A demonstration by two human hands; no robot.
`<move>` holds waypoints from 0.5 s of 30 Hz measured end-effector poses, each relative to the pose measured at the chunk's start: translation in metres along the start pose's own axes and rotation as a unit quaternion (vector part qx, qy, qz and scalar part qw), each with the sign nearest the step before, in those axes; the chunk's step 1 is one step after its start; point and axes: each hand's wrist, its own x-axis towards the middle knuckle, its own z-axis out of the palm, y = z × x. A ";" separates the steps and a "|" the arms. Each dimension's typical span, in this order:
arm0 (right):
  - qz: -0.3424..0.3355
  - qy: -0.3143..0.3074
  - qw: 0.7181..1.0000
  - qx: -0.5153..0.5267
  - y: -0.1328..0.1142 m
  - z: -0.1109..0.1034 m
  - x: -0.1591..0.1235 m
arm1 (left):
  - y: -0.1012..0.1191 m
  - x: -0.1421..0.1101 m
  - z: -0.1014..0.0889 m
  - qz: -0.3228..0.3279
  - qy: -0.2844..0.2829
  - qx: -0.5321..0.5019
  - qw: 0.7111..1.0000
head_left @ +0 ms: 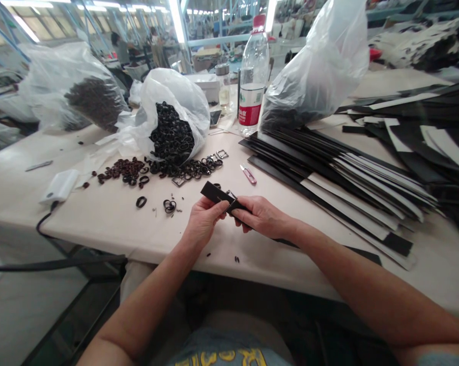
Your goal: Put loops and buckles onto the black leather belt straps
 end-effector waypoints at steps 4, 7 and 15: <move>-0.012 0.006 1.000 0.009 0.001 0.002 -0.001 | -0.001 -0.001 0.000 -0.008 0.002 -0.003 1.000; -0.006 0.018 0.999 0.028 0.001 0.003 -0.003 | -0.004 -0.001 -0.004 0.005 0.010 0.010 1.000; 0.030 0.051 0.998 0.029 0.001 0.011 -0.009 | -0.012 0.001 -0.007 0.053 0.029 0.042 0.997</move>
